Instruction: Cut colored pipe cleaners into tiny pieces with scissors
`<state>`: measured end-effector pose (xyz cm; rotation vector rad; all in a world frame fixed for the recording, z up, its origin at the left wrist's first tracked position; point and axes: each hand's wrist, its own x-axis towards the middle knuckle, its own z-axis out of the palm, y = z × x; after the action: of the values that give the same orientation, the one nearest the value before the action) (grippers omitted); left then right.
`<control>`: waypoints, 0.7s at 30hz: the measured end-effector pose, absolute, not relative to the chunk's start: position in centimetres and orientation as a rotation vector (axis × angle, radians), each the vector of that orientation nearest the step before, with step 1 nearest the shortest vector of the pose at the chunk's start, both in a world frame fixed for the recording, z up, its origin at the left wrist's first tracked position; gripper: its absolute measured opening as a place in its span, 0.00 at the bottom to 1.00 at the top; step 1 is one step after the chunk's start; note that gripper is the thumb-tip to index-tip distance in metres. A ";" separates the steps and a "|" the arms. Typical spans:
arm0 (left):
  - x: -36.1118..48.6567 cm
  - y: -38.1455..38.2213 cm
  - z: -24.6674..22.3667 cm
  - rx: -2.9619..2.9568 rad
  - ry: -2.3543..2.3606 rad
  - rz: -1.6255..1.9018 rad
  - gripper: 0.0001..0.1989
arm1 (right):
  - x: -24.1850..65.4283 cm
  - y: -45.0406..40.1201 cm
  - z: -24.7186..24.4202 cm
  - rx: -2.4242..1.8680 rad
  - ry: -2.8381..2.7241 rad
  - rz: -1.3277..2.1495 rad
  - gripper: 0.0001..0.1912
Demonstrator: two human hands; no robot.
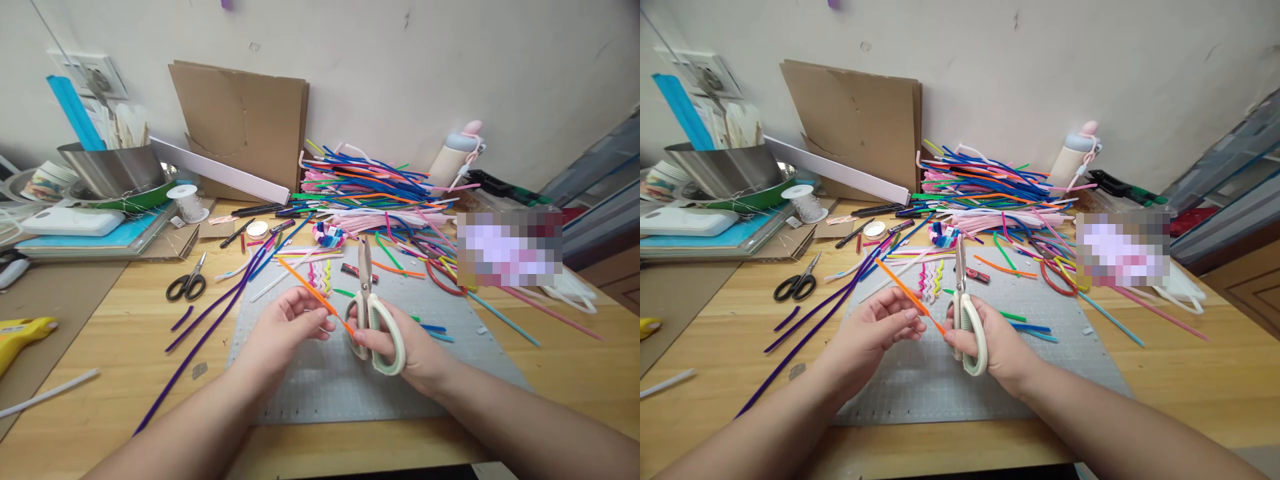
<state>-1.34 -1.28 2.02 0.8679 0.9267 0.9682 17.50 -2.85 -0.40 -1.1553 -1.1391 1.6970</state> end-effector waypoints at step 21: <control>-2.1 -0.7 3.0 0.962 1.178 1.190 0.08 | 20.2 -1.2 0.0 -1.296 -1.648 1.046 0.22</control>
<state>-2.06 -0.74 2.99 0.9622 1.1780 1.1901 20.24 -1.25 -0.03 -1.2962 -1.6477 1.0455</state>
